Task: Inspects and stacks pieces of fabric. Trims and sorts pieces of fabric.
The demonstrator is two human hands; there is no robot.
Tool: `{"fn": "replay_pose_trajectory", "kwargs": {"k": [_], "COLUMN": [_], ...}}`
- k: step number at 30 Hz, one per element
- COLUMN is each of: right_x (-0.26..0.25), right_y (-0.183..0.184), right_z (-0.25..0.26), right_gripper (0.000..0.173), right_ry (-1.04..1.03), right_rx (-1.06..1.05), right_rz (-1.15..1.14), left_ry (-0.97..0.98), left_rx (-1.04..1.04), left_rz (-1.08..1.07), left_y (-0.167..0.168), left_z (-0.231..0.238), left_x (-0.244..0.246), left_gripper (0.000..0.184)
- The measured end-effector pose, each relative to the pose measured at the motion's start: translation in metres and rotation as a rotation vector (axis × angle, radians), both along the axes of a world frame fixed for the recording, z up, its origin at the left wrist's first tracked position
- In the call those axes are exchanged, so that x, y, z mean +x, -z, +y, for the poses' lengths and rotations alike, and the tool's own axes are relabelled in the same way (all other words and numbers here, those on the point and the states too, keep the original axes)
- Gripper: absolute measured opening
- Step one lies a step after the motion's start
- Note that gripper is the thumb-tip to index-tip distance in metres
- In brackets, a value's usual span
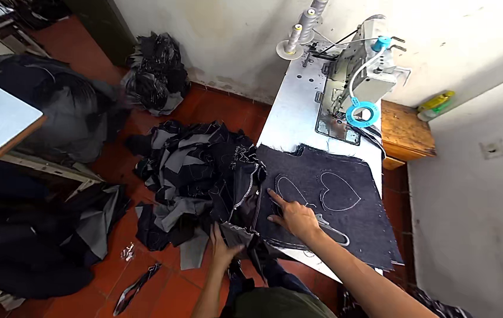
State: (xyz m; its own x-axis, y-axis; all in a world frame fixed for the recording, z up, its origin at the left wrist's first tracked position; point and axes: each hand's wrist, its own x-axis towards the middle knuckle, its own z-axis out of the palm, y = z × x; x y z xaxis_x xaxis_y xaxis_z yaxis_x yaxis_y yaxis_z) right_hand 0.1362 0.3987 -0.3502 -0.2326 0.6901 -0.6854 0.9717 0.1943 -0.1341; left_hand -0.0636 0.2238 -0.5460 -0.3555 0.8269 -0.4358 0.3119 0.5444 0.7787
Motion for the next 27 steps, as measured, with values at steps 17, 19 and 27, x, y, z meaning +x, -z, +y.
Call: {"fn": "replay_pose_trajectory", "kwargs": {"k": [17,19,27], "right_x": [-0.006,-0.008,-0.02], "right_y": [0.027,0.039,0.025], "right_z": [-0.127,-0.125,-0.101], "right_gripper": [0.015,0.012,0.029], "right_ry": [-0.23,-0.318,-0.395], "right_rx": [0.612,0.716,0.261], "right_rz": [0.117,0.204,0.071], "left_ry": [0.601,0.618,0.649], "left_rx": [0.618,0.603,0.394], "left_rz": [0.324,0.347,0.375], "left_y": [-0.132,-0.138,-0.156], "left_z": [-0.038,-0.039,-0.038], "left_x": [-0.001,0.003,0.026], "left_gripper": [0.028,0.028,0.028]}}
